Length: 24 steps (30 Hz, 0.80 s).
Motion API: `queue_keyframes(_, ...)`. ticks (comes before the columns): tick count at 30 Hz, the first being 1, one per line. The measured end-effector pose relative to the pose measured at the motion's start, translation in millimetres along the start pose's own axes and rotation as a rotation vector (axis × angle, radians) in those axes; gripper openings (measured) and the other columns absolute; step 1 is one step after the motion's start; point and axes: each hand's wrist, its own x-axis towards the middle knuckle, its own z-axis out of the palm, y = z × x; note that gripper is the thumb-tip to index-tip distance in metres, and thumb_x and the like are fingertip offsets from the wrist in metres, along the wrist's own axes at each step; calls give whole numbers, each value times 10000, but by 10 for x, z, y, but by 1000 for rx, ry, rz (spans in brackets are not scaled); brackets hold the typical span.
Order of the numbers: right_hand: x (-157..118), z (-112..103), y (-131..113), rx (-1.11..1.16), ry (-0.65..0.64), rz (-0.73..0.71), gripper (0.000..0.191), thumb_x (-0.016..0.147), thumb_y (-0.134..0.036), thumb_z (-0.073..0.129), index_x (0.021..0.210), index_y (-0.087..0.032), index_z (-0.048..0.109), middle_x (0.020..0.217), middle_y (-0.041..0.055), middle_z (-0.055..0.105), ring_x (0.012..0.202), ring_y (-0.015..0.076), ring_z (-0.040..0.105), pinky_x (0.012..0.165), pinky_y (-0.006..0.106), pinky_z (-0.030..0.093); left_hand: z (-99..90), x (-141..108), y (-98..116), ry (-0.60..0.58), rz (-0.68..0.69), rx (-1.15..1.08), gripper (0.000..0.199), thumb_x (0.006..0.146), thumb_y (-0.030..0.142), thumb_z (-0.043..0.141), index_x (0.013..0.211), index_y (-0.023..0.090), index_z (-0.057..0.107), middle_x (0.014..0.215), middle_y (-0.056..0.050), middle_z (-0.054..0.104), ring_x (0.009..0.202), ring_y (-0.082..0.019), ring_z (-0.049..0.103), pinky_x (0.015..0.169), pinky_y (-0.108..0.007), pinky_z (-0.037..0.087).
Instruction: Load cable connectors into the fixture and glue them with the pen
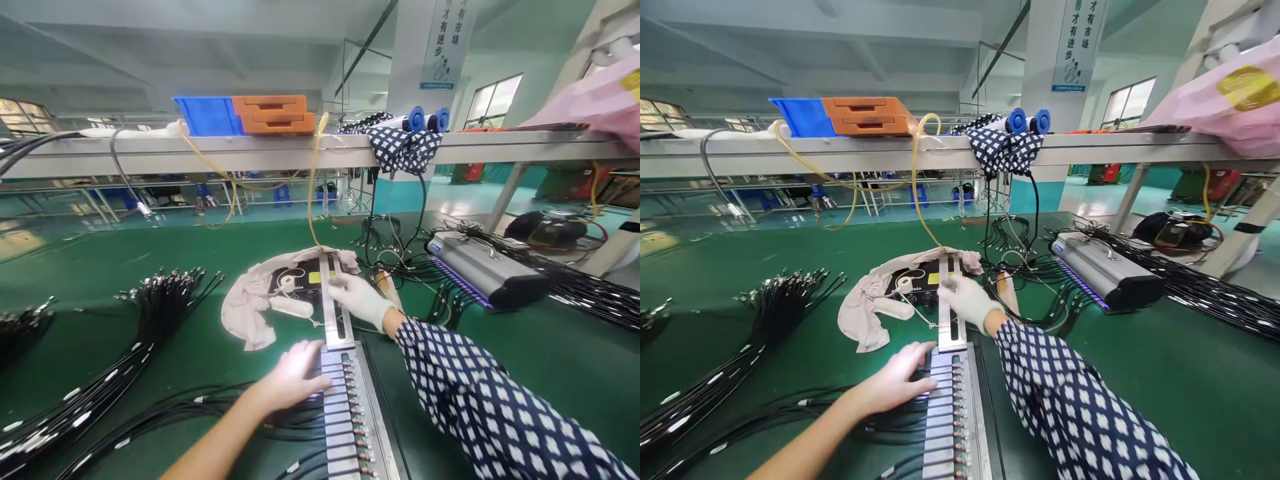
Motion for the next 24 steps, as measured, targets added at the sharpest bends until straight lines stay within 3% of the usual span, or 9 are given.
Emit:
queue_keyframes(3, -725, 237, 129, 94, 1, -33, 254, 985, -274, 597, 1211, -158, 603, 1144, 77, 654, 949, 201, 668, 849, 389, 572, -284, -428, -292, -100, -36, 36, 920, 499, 570, 844, 1294, 263, 498, 1286, -104, 527, 1182, -346, 491, 1017, -471, 385)
queue_keyframes(4, -923, 301, 190, 115, 32, -28, 263, 985, -249, 557, 1232, -167, 593, 1182, 85, 641, 980, 197, 663, 876, 371, 563, -364, -583, -394, -105, -72, 54, 909, 488, 536, 849, 1281, 256, 504, 1270, -107, 526, 1179, -359, 482, 1005, -486, 385)
queue_keyframes(7, -1292, 445, 363, 163, 129, -7, 285, 961, -256, 477, 1202, -182, 608, 1239, 94, 616, 1110, 216, 624, 941, 362, 533, -517, -952, -608, -106, -165, 103, 496, 688, 467, 690, 1083, 204, 546, 1097, -97, 565, 1058, -321, 519, 905, -443, 420)
queue_keyframes(9, -1362, 503, 433, 179, 162, -8, 268, 943, -274, 468, 1138, -197, 634, 1215, 87, 623, 1138, 222, 609, 967, 370, 517, -549, -1065, -657, -135, -183, 104, 288, 771, 431, 574, 934, 197, 529, 986, -72, 574, 945, -271, 539, 842, -386, 428)
queue_keyframes(12, -1341, 540, 467, 175, 175, -28, 238, 924, -274, 478, 1070, -205, 653, 1190, 83, 629, 1142, 224, 603, 986, 375, 507, -570, -1075, -648, -210, -175, 71, 229, 778, 430, 528, 804, 204, 502, 902, -49, 567, 861, -237, 541, 796, -346, 426)
queue_keyframes(16, -1322, 554, 485, 122, 184, -45, 277, 926, -245, 442, 1112, -209, 645, 1213, 79, 623, 1136, 208, 611, 958, 349, 530, -647, -1011, -615, -289, -189, -18, 274, 736, 473, 549, 757, 211, 470, 893, -34, 556, 870, -227, 556, 797, -330, 438)
queue_keyframes(19, -1335, 582, 515, 50, 203, -57, 333, 921, -245, 439, 1196, -206, 622, 1334, 92, 565, 1240, 231, 545, 1042, 401, 480, -701, -968, -608, -438, -245, -138, 357, 715, 555, 559, 765, 223, 439, 745, -4, 578, 699, -199, 596, 656, -307, 465)
queue_keyframes(22, -1339, 618, 548, -28, 212, -73, 399, 925, -244, 419, 1281, -178, 589, 1429, 119, 502, 1340, 276, 447, 1143, 504, 357, -812, -896, -559, -586, -296, -240, 489, 725, 699, 527, 781, 215, 488, 531, 33, 502, 442, -145, 460, 461, -267, 367)
queue_keyframes(24, -1337, 635, 569, -62, 190, -88, 422, 941, -237, 386, 1317, -176, 568, 1415, 116, 528, 1332, 268, 462, 1151, 506, 349, -970, -837, -480, -570, -291, -277, 568, 761, 755, 490, 760, 191, 552, 472, 58, 398, 409, -108, 328, 429, -245, 269)
